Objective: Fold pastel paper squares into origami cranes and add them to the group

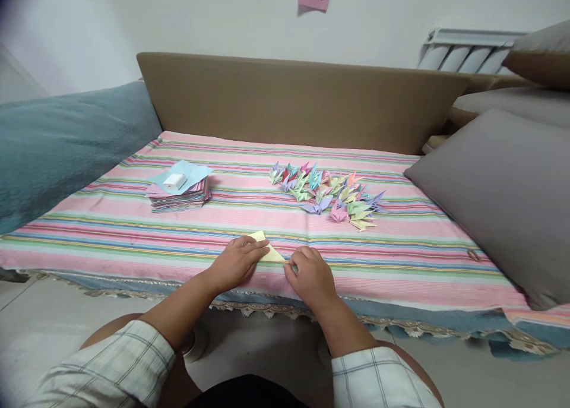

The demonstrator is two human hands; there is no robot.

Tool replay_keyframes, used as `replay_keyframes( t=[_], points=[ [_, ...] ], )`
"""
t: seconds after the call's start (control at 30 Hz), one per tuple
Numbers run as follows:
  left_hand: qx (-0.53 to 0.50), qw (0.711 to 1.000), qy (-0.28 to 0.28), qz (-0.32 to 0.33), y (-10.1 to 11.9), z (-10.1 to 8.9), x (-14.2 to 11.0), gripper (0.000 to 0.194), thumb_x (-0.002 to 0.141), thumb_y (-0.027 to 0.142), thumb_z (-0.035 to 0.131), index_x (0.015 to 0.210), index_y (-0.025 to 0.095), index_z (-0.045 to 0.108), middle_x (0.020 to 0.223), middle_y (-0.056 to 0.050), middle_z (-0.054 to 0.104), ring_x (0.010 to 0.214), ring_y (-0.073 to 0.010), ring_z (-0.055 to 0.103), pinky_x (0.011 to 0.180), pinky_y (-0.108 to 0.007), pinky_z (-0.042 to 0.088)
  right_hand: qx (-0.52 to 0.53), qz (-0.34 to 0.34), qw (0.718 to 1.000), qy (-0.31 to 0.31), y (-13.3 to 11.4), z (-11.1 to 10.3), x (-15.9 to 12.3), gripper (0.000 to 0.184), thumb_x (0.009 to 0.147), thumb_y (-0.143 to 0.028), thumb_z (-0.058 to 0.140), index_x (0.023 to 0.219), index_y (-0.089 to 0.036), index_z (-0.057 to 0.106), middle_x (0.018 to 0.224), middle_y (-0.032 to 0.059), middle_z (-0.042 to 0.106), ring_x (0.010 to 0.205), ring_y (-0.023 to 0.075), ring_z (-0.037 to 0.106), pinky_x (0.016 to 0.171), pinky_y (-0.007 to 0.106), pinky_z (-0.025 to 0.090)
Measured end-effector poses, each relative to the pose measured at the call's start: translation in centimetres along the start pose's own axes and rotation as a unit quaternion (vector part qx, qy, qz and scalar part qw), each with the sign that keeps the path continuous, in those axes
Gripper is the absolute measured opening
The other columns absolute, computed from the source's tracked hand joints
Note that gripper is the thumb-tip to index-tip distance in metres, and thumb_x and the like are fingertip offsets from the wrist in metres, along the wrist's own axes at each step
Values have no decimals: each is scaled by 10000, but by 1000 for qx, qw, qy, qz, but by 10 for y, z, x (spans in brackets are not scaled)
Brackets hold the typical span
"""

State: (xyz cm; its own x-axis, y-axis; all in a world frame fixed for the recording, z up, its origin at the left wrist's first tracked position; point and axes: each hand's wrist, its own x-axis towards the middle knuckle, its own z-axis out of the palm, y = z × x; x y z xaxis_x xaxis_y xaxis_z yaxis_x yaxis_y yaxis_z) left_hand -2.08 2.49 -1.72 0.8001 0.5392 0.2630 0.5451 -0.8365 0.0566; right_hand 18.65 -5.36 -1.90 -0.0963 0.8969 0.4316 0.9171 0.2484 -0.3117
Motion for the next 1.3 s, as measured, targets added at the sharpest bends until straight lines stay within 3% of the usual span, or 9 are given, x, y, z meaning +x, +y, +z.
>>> replay_keyframes(
  t=[0.07,0.13,0.23,0.43,0.8,1.0,1.13,1.3],
  points=[
    [1,1000,-1,2,0,-1,0,367,884,208,395,1225,248,526,1308,-33,527,1048,-231,476,859,-402,400,20,-44,999,16,-4,2,1,154,831,-235,493,907,-163,607,943,71,622,926,197,527,829,328,424],
    [-3,1000,-1,2,1,-2,0,370,881,203,402,1227,250,525,1307,-26,529,1049,-226,477,869,-398,398,27,-99,995,7,-9,7,1,301,843,-213,469,1123,-141,550,1133,92,596,1065,217,487,928,368,390],
    [-11,1000,0,1,0,-3,0,380,877,197,409,1235,261,518,1306,-14,530,1052,-218,479,875,-390,398,5,-114,993,-15,-14,16,0,445,853,-197,445,1290,-114,430,1242,105,555,1147,235,447,970,403,373],
    [-19,1000,10,1,-1,-1,1,364,868,199,421,1206,264,540,1295,-19,539,1038,-205,492,876,-382,408,-41,-96,993,-51,-14,22,-2,415,855,-168,437,1266,-122,477,1242,89,570,1163,244,460,970,404,380],
    [0,1000,11,-13,0,2,1,347,873,217,411,1183,255,561,1305,-24,530,1054,-232,488,860,-402,420,-113,-71,988,-71,-16,11,-8,389,859,-174,443,1240,-127,507,1167,122,611,1112,246,525,892,383,438],
    [-4,1000,8,-11,0,2,1,354,881,225,399,1202,263,546,1304,-26,531,1058,-232,484,856,-411,421,-92,-41,995,-25,-13,4,-10,373,886,-247,424,1226,-134,529,1107,107,642,1044,233,558,905,380,429],
    [-8,1000,10,-12,0,2,1,354,877,218,405,1197,256,552,1299,-33,535,1054,-229,485,867,-408,416,-77,-109,991,-11,-15,9,-9,395,897,-276,405,1245,-124,514,1339,103,483,1257,243,388,1041,410,301],
    [-2,1000,6,-12,-1,3,0,366,876,220,407,1217,270,533,1301,-29,533,1081,-238,477,873,-415,418,-80,-136,984,-84,-20,23,-11,554,888,-432,403,1365,-152,371,1439,95,340,1348,261,231,1074,470,210]
  ],
)
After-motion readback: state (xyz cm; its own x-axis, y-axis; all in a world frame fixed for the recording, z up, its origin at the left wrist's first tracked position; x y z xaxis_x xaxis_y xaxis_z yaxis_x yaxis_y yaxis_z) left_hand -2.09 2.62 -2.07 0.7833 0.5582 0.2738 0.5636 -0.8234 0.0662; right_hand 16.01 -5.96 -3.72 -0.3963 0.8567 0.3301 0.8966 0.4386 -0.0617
